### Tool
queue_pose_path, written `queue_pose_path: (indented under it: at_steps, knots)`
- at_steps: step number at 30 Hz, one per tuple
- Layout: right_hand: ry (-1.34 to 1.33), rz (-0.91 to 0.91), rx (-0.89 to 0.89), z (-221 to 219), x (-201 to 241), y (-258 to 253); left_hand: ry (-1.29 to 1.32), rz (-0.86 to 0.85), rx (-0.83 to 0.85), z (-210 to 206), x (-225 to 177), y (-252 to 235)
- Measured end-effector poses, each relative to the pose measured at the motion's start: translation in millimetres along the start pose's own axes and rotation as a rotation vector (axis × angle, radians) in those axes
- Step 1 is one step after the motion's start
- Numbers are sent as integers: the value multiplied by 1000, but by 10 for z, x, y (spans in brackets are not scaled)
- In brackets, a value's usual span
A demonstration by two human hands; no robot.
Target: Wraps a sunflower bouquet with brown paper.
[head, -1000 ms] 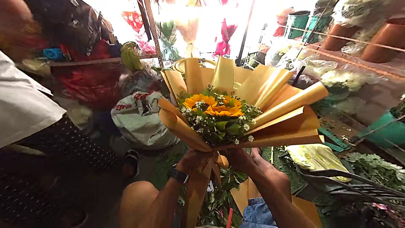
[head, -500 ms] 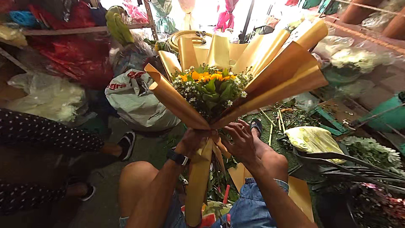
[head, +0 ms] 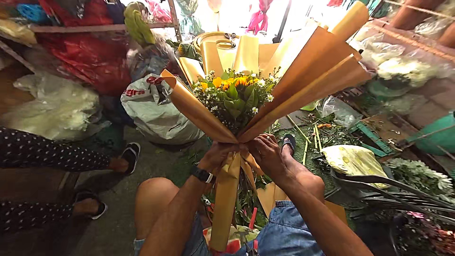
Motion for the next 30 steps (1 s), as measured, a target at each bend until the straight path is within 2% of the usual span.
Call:
queue_pose_path:
  at_steps: [5, 8, 9, 12, 13, 14, 16, 20, 23, 25, 30]
  knots:
    - [-105, -228, 81, -66, 82, -67, -6, -62, 35, 40, -36, -15]
    - [-232, -373, 248, -76, 35, -139, -106, -62, 40, 70, -37, -9]
    - [-362, -503, 325, -96, -7, -146, -191, -49, 31, 85, -41, 0]
    - [-1029, -1110, 552, -226, -119, -27, -439, -1, 50, 103, -57, 47]
    - [-1196, -1224, 595, -267, -136, 42, -457, 6, 60, 95, -64, 55]
    - [-1269, -1255, 612, -269, -137, 78, -445, 12, 68, 87, -72, 47]
    - [-1134, -1104, 561, -174, -140, 91, -357, 28, 65, 81, -51, 44]
    - [-383, -401, 155, 107, -123, 135, -196, 7, 50, 96, -30, 41]
    - [122, -33, -38, 141, 27, 177, -133, 19, 21, 56, 1, 28]
    - [269, 117, -76, 101, 71, 152, -57, 20, 40, 17, 19, 20]
    - [298, 285, -105, 90, 54, 62, 40, 59, -12, -35, -49, 39]
Point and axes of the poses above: each hand's wrist, its own y-axis away from the middle knuckle, its own z-axis out of the back of the hand, x = y × z, the point moved 5 cm from there along -y, towards the middle knuckle, and after that the axes turned 5 degrees about y, right-handed, at the moved point
